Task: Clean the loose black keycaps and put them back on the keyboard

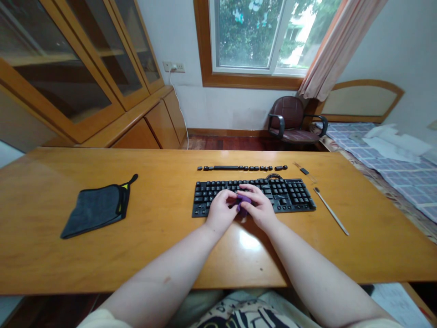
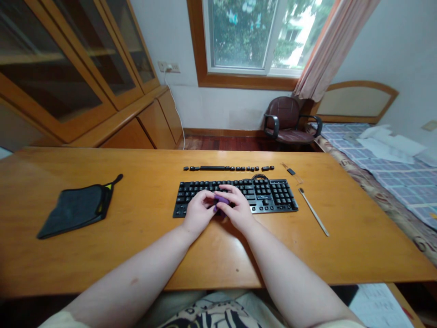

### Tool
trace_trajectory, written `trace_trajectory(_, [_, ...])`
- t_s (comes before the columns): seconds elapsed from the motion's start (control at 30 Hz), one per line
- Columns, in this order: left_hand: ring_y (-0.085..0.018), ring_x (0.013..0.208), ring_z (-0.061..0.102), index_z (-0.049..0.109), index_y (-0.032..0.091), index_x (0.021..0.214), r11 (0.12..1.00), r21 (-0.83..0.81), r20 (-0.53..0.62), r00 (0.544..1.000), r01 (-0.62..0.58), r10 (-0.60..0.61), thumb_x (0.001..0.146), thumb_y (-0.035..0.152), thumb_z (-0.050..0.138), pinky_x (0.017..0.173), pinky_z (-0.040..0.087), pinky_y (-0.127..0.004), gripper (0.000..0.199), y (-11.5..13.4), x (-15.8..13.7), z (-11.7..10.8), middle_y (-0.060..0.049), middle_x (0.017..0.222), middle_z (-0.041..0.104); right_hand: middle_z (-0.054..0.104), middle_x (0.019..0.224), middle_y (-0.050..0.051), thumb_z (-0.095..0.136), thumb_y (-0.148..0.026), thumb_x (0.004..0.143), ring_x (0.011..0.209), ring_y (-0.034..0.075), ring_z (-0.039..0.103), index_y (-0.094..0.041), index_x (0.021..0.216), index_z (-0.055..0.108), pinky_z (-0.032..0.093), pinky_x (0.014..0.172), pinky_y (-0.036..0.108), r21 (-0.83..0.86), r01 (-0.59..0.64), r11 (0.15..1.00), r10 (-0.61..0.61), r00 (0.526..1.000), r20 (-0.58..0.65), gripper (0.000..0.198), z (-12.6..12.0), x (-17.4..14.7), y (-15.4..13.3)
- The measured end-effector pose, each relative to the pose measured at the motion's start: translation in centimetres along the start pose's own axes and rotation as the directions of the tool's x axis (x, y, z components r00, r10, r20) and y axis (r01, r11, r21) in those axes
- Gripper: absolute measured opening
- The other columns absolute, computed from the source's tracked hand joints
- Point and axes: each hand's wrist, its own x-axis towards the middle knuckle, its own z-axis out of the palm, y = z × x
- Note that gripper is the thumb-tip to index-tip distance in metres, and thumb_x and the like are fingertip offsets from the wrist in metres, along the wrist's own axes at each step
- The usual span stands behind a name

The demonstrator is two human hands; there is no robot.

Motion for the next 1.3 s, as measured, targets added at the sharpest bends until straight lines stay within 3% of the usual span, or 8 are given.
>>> trace_trajectory(0.17, [-0.014,0.073,0.058,0.056,0.018,0.073,0.982,0.158,0.009,0.995,-0.104,0.104,0.065,0.009,0.061,0.068,0.053,-0.028,0.013,-0.2,-0.3,-0.2,0.000,0.076,0.056,0.063,0.105,0.004,0.069,-0.027,0.072,0.102,0.021,0.057,-0.032,0.100,0.069,0.044,0.092,0.038,-0.009,-0.045,0.999,0.045,0.999,-0.027,0.028,0.8,-0.2,0.2])
trace_trajectory(0.47, [-0.014,0.074,0.063,0.059,0.017,0.078,0.999,0.001,-0.033,0.999,-0.033,0.033,0.066,0.016,0.067,0.071,0.055,-0.029,0.014,0.0,-0.3,0.1,-0.001,0.079,0.061,0.069,0.084,0.004,0.066,-0.028,0.070,0.082,0.020,0.063,-0.021,0.080,0.070,0.049,0.080,0.035,0.197,-0.316,0.928,0.331,0.943,-0.048,0.013,0.2,0.5,-0.2])
trace_trajectory(0.57, [-0.015,0.075,0.063,0.060,0.017,0.078,0.998,0.053,0.002,1.000,-0.030,0.030,0.067,0.017,0.066,0.073,0.054,-0.031,0.013,-0.1,-0.2,0.0,-0.001,0.079,0.062,0.069,0.088,0.004,0.067,-0.030,0.069,0.085,0.020,0.062,-0.021,0.083,0.069,0.048,0.082,0.035,0.224,-0.334,0.916,0.355,0.933,-0.060,0.016,0.3,0.4,-0.3])
trace_trajectory(0.73, [-0.015,0.078,0.063,0.061,0.019,0.077,0.981,0.171,0.012,0.996,-0.089,0.088,0.066,0.011,0.063,0.076,0.054,-0.032,0.014,-0.1,-0.3,-0.3,0.000,0.080,0.063,0.069,0.088,0.005,0.070,-0.030,0.065,0.084,0.020,0.062,-0.020,0.086,0.070,0.048,0.081,0.035,0.187,-0.356,0.916,0.358,0.934,0.025,0.023,0.3,0.3,-0.3])
trace_trajectory(1.0, [-0.015,0.076,0.063,0.060,0.017,0.079,1.000,0.030,-0.043,0.999,-0.009,0.010,0.067,0.023,0.069,0.074,0.054,-0.032,0.015,1.1,-0.6,0.2,-0.003,0.081,0.063,0.068,0.080,0.002,0.067,-0.033,0.068,0.076,0.018,0.063,-0.021,0.083,0.065,0.050,0.076,0.034,0.371,-0.353,0.859,0.392,0.919,-0.033,0.019,0.8,0.5,0.7])
trace_trajectory(1.13, [-0.015,0.076,0.064,0.056,0.017,0.081,0.997,-0.074,-0.013,1.000,0.012,-0.013,0.067,0.020,0.068,0.074,0.053,-0.031,0.019,0.9,-0.4,0.4,-0.002,0.080,0.062,0.067,0.078,0.002,0.067,-0.037,0.069,0.072,0.018,0.063,-0.020,0.086,0.064,0.050,0.072,0.033,0.431,-0.340,0.836,0.413,0.907,-0.086,0.024,0.8,0.3,1.1])
trace_trajectory(1.2, [-0.014,0.077,0.062,0.055,0.017,0.082,0.999,-0.002,-0.002,0.999,-0.052,0.052,0.069,0.019,0.065,0.075,0.052,-0.030,0.017,0.8,-0.2,0.2,-0.002,0.081,0.061,0.067,0.078,0.002,0.067,-0.037,0.069,0.072,0.017,0.063,-0.020,0.086,0.063,0.050,0.071,0.032,0.418,-0.325,0.849,0.401,0.910,-0.108,0.024,0.7,0.3,0.9])
trace_trajectory(1.3, [-0.016,0.083,0.060,0.055,0.019,0.083,0.938,0.275,0.073,0.977,-0.211,0.198,0.072,0.018,0.060,0.079,0.050,-0.031,0.012,1.0,-0.3,-0.1,-0.003,0.084,0.060,0.067,0.077,0.001,0.066,-0.036,0.071,0.072,0.016,0.063,-0.021,0.086,0.063,0.050,0.072,0.031,0.365,-0.311,0.878,0.373,0.921,-0.112,0.023,0.6,0.2,0.4])
